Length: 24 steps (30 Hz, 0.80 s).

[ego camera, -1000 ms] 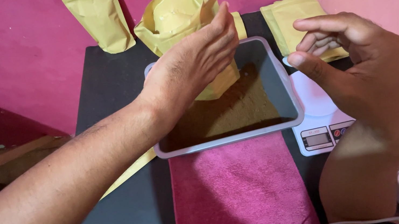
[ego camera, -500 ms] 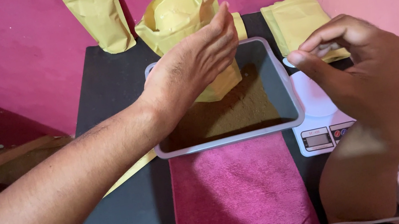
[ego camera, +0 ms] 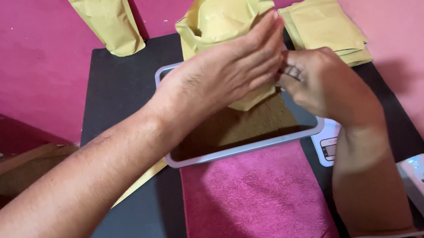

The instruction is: The person scoops brown powder from a metal tray into yellow pouches using a spoon, then folds and seals each pouch. The filled pouches are stacked on the table.

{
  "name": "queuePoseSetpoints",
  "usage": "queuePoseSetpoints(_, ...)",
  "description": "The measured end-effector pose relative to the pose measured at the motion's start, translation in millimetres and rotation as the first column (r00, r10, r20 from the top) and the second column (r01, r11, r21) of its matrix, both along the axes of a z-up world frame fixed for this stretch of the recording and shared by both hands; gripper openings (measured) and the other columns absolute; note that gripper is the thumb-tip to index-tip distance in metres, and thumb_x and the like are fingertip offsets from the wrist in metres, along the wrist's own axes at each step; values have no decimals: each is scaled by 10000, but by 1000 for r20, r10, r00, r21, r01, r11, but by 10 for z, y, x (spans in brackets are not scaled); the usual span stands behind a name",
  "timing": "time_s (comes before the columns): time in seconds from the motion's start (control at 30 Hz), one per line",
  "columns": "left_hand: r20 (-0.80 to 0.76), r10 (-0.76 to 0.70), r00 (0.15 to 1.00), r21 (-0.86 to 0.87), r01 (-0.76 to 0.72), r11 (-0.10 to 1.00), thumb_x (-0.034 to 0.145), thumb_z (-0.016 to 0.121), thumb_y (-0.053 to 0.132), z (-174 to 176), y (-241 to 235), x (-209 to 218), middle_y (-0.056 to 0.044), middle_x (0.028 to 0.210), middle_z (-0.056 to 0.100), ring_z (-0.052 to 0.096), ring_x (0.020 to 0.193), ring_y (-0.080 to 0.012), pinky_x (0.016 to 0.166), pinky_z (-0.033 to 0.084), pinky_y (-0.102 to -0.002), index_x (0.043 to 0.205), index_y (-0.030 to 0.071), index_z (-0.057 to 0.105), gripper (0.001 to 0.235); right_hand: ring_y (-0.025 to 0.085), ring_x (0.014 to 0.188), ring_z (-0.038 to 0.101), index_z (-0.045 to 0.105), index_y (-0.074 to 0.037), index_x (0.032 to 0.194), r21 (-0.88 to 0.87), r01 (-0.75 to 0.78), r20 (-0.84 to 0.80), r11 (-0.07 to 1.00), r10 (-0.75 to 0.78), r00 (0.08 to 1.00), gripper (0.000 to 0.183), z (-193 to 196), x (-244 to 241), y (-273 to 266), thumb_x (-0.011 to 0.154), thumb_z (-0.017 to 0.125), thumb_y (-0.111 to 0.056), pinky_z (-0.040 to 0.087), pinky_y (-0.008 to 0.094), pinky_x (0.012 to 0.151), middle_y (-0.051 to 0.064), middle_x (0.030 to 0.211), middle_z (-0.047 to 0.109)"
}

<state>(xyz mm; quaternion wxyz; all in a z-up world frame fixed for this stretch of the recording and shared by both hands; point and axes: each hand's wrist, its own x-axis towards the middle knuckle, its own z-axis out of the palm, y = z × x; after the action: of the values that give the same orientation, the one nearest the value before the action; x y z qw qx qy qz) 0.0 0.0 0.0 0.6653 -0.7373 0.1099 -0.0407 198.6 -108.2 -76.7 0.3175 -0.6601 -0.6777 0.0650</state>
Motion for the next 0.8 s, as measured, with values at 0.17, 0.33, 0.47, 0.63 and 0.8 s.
queuePoseSetpoints(0.17, 153, 129, 980, 27, -135, 990, 956, 465, 343, 54, 119, -133, -167, 1713, 293, 231, 1550, -406, 1301, 53, -611, 1711, 121, 182, 836, 153, 675, 656, 729, -99, 947, -168, 87, -143, 982, -111, 983, 84, 174, -47, -58, 973, 676, -159, 477, 290, 739, 25, 755, 756)
queuePoseSetpoints(0.33, 93, 68, 993, 92, -76, 993, 917, 504, 330, 87, 74, -65, -143, 1670, 356, 288, 1522, -389, 1275, 118, -616, 1698, 148, 163, 872, 313, 663, 610, 669, -45, 892, -59, 25, 53, 998, -22, 998, 202, -47, 39, 18, 992, 699, -218, 455, 432, 721, 126, 750, 702)
queuePoseSetpoints(0.47, 89, 25, 996, 112, -35, 993, 966, 489, 255, 67, 94, 21, -155, 1610, 431, 362, 1485, -361, 1249, 182, -612, 1640, 82, 330, 714, 376, 681, 604, 639, -4, 859, -77, 15, 63, 997, -10, 998, 247, -58, 18, 29, 986, 701, -206, 441, 490, 715, 191, 749, 689)
queuePoseSetpoints(0.63, 76, 62, 995, 60, -67, 996, 948, 488, 292, 67, 65, 54, -100, 1659, 407, 352, 1508, -346, 1265, 98, -651, 1699, 137, 206, 817, 369, 741, 651, 669, -1, 985, 1, -23, 53, 1000, 23, 998, 164, -40, 1, 34, 965, 701, -161, 472, 462, 739, 173, 839, 727)
queuePoseSetpoints(0.8, 28, 70, 997, 51, -71, 996, 959, 399, 377, 63, 58, 72, -51, 1663, 447, 437, 1466, -394, 1232, 139, -656, 1674, 110, 292, 770, 196, 633, 569, 638, -50, 1029, 37, -69, -102, 997, 73, 992, 264, 24, -70, 40, 904, 816, -200, 461, 373, 652, 67, 793, 688)
